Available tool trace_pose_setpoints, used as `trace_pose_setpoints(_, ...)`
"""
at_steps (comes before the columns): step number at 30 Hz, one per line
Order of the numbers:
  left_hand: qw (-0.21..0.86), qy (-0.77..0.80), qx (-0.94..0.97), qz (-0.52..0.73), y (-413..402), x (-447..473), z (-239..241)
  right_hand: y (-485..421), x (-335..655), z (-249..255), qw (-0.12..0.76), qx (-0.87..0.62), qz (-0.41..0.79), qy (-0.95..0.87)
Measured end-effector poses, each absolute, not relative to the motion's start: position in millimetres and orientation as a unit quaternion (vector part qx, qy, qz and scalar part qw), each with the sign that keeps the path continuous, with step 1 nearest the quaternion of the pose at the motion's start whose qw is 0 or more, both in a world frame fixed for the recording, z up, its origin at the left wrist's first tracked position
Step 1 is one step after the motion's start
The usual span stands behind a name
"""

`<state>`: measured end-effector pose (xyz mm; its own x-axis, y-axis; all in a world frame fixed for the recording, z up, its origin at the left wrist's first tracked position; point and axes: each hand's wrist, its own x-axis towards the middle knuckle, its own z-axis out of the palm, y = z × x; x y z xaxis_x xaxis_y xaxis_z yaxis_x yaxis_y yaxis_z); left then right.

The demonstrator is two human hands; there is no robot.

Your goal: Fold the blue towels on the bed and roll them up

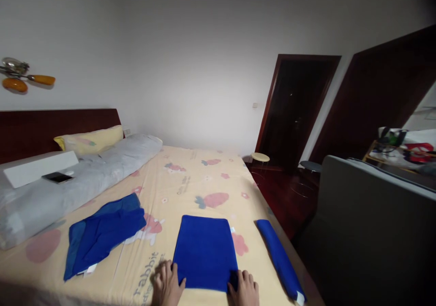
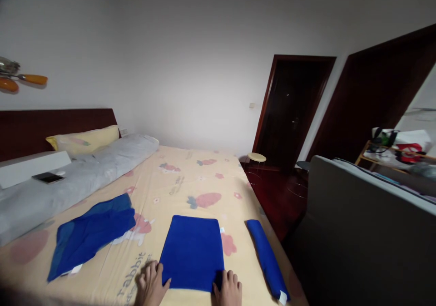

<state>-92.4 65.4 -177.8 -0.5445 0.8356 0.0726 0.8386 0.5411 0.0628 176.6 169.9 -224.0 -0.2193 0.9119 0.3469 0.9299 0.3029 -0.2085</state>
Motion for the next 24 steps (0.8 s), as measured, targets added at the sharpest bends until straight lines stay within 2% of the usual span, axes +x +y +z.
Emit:
trace_pose_setpoints(2, 0.004, -0.862, -0.504, -0.053, 73.0, -80.7, -184.0, 166.1, 161.2, -221.7, 0.220, -0.565, -0.033, -0.795)
trace_pose_setpoints(5, -0.074, -0.788, -0.603, -0.099, 83.8, -55.8, -193.4, 156.5, 128.6, -225.7, 0.253, -0.474, -0.017, -0.843)
trace_pose_setpoints(10, -0.170, -0.706, -0.678, -0.112, 81.3, -45.5, -208.5, 150.7, 115.8, -244.8, 0.246, -0.382, 0.040, -0.890)
trace_pose_setpoints(14, -0.119, -0.755, -0.637, -0.098, 60.0, -88.0, -213.7, 163.6, 168.9, -248.1, 0.238, -0.421, 0.019, -0.875)
trace_pose_setpoints(17, -0.055, -0.791, -0.603, -0.085, 48.2, -114.4, -210.9, 169.8, 199.5, -235.2, 0.190, -0.427, 0.035, -0.883)
trace_pose_setpoints(19, -0.024, -0.796, -0.599, -0.081, 47.8, -120.5, -206.7, 168.8, 201.1, -223.0, 0.168, -0.439, 0.038, -0.882)
trace_pose_setpoints(24, -0.006, -0.786, -0.610, -0.103, 58.3, -122.6, -190.8, 163.8, 178.2, -196.0, 0.188, -0.478, 0.018, -0.858)
